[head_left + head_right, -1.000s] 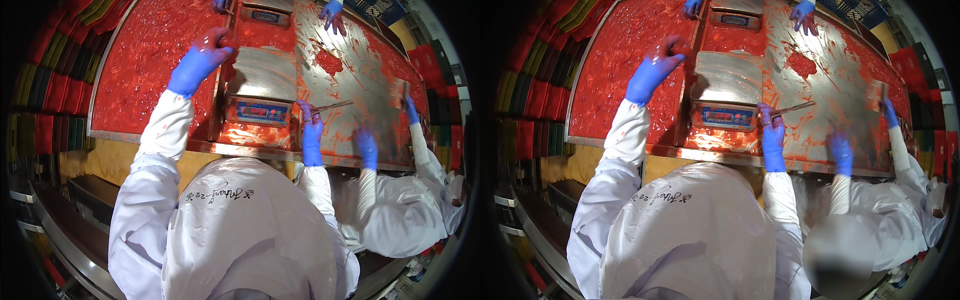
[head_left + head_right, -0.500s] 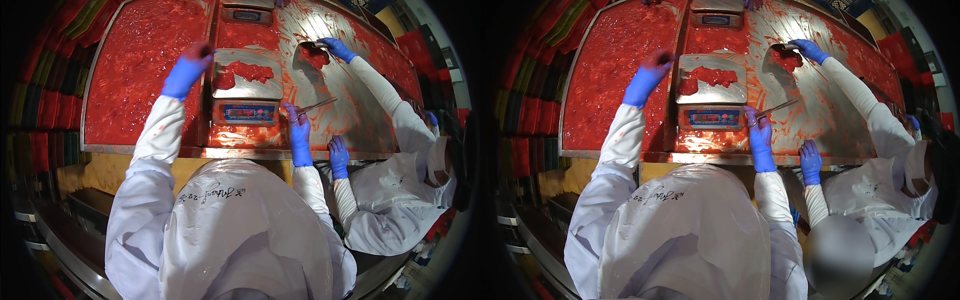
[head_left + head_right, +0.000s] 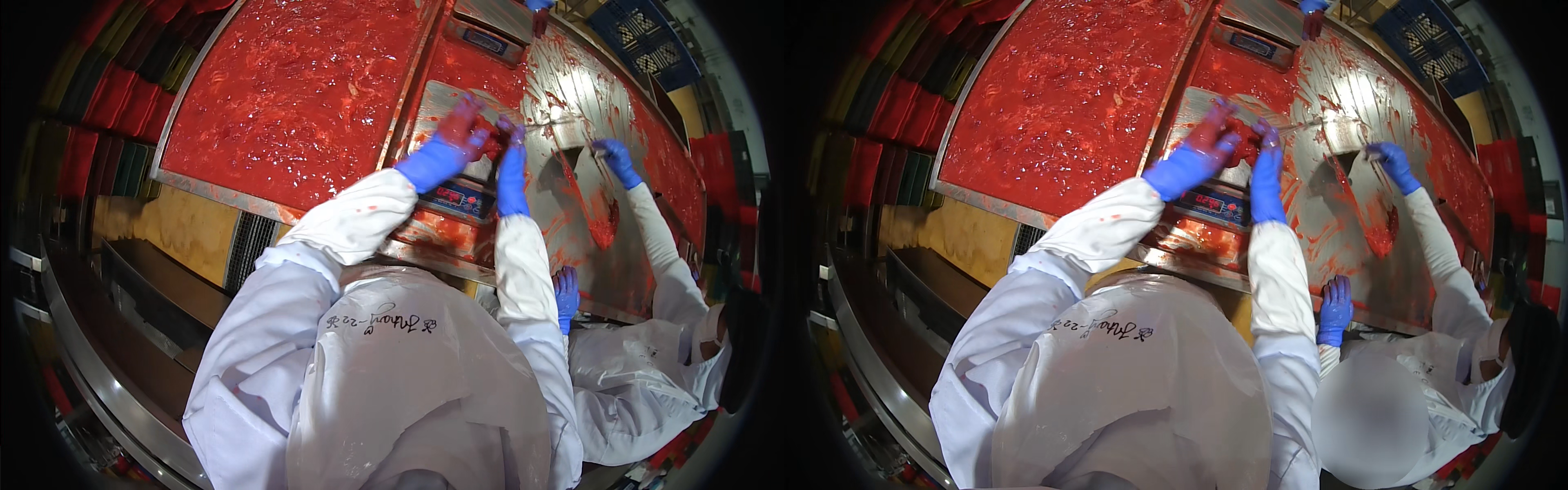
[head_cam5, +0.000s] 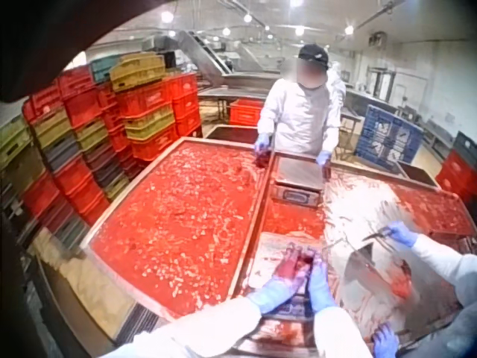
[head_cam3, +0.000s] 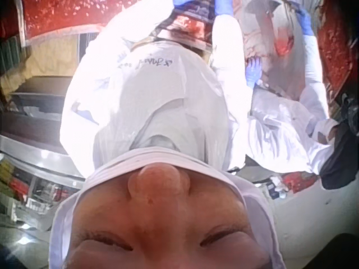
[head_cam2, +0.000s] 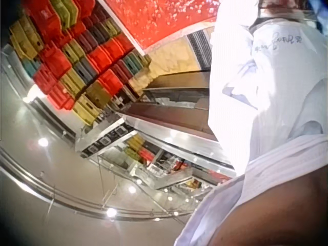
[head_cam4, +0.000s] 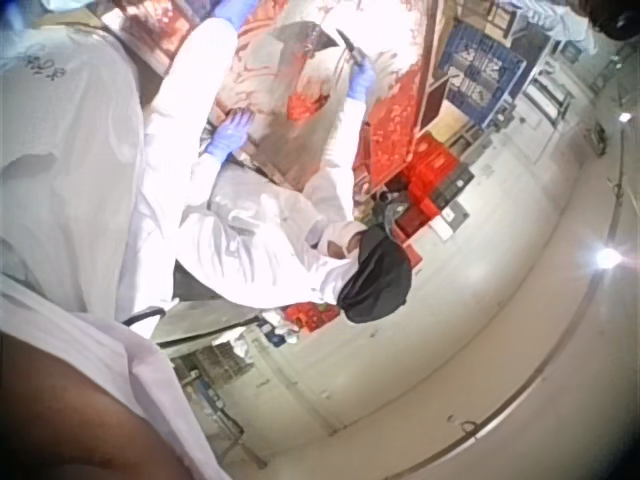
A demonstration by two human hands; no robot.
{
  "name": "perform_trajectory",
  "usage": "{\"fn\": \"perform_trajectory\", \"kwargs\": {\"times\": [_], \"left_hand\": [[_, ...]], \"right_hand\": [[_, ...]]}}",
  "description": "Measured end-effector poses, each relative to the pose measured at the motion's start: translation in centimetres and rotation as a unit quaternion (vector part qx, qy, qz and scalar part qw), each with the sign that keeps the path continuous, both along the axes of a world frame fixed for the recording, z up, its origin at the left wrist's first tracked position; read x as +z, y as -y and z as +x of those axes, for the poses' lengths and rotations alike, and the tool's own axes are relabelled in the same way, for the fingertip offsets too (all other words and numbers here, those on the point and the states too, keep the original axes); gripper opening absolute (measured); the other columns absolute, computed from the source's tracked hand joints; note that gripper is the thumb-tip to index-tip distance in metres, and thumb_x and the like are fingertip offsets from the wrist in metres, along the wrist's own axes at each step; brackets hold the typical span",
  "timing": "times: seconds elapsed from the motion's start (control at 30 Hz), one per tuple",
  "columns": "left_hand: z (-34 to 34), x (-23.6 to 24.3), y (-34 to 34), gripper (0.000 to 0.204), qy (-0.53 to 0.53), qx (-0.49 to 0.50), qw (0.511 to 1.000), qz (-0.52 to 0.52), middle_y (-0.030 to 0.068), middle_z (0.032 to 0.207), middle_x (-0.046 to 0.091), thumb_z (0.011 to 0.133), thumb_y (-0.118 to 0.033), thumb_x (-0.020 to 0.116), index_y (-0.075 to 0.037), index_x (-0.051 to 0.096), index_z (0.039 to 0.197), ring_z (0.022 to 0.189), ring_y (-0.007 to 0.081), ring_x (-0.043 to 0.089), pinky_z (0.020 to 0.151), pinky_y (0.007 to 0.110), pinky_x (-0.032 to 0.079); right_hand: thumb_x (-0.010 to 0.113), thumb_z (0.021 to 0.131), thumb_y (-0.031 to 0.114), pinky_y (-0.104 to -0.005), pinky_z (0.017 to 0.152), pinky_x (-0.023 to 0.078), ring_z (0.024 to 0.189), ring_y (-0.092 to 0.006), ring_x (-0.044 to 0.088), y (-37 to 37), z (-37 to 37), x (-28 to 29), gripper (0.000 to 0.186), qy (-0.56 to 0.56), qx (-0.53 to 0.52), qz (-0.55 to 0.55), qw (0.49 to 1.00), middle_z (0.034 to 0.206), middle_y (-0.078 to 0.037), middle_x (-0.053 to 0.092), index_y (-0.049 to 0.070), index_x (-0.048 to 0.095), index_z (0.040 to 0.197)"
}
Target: The person scoops a red paste from a large tray onto a digital scale, then uses a metal spatula to level and shape the portion. The person repeats this process multiple times, transferring the paste between the tray and the scale.
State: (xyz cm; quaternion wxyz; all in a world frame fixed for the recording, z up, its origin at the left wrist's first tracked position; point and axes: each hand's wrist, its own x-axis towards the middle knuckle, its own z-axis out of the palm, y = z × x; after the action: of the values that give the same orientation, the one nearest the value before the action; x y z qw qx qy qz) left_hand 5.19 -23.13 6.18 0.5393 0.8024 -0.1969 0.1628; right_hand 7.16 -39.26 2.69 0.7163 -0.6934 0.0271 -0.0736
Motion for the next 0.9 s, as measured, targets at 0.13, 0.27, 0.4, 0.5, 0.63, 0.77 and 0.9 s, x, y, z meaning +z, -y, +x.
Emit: {"fn": "perform_trajectory", "kwargs": {"times": [0.13,0.27,0.4,0.5,0.63,0.77,0.9], "left_hand": [[1.7,-3.8,-15.7,0.046,-0.144,0.116,0.978,0.091,0.0219,0.124,0.052,0.085,-0.015,0.054,-0.004,0.045,0.129,0.116,0.0312,0.052,0.095,0.039,0.043],[-6.2,-6.1,-20.6,0.052,-0.351,0.068,0.844,0.400,0.0246,0.111,0.058,0.072,-0.017,0.065,-0.009,0.052,0.121,0.107,0.0337,0.057,0.090,0.045,0.047],[-10.1,-8.8,-21.1,0.027,-0.374,0.035,0.888,0.266,0.0222,0.090,0.061,0.077,-0.020,0.063,-0.007,0.061,0.101,0.091,0.0390,0.060,0.081,0.040,0.049],[-7.0,-3.0,-19.5,0.014,-0.246,0.034,0.948,0.200,0.0161,0.077,0.060,0.081,-0.012,0.057,-0.003,0.059,0.091,0.072,0.0262,0.059,0.068,0.036,0.048],[-3.6,6.5,-13.5,0.010,-0.201,-0.066,0.975,0.065,0.0063,0.075,0.058,0.083,-0.011,0.057,-0.003,0.057,0.087,0.069,0.0128,0.052,0.066,0.031,0.046],[0.5,5.0,-4.9,0.014,-0.141,-0.174,0.968,-0.112,0.0031,0.079,0.058,0.081,-0.009,0.058,-0.003,0.059,0.093,0.079,0.0097,0.054,0.074,0.027,0.047],[2.0,3.7,-2.6,0.022,-0.030,-0.095,0.978,0.184,0.0124,0.098,0.061,0.078,-0.009,0.060,-0.004,0.062,0.099,0.092,0.0227,0.061,0.082,0.033,0.048]], "right_hand": [[0.037,0.097,0.043,-0.0363,0.102,0.032,0.117,-0.0223,0.048,2.0,-6.4,3.7,0.048,0.005,0.023,0.033,0.999,0.130,-0.011,0.051,0.002,0.059,0.110],[0.040,0.096,0.044,-0.0390,0.104,0.030,0.119,-0.0250,0.047,4.5,-11.7,2.7,0.042,-0.013,0.031,0.071,0.997,0.130,-0.013,0.050,0.006,0.058,0.104],[0.042,0.095,0.045,-0.0413,0.107,0.027,0.123,-0.0264,0.043,4.2,-13.5,0.4,0.041,0.027,0.033,0.081,0.996,0.129,-0.014,0.049,0.009,0.058,0.103],[0.035,0.097,0.048,-0.0409,0.111,0.020,0.125,-0.0263,0.043,3.7,-13.2,3.0,0.050,0.033,0.040,0.025,0.998,0.127,-0.017,0.053,0.005,0.058,0.109],[0.038,0.097,0.047,-0.0401,0.110,0.023,0.124,-0.0255,0.043,3.3,-12.2,4.2,0.047,0.075,0.024,0.032,0.996,0.126,-0.017,0.053,0.005,0.058,0.103],[0.038,0.097,0.047,-0.0390,0.108,0.027,0.122,-0.0256,0.045,2.8,-11.4,3.9,0.049,0.071,0.034,0.011,0.997,0.123,-0.017,0.055,0.003,0.059,0.103],[0.037,0.097,0.047,-0.0390,0.107,0.028,0.121,-0.0264,0.046,2.2,-12.1,4.1,0.050,0.050,0.028,0.020,0.998,0.122,-0.017,0.055,0.002,0.059,0.102]]}}
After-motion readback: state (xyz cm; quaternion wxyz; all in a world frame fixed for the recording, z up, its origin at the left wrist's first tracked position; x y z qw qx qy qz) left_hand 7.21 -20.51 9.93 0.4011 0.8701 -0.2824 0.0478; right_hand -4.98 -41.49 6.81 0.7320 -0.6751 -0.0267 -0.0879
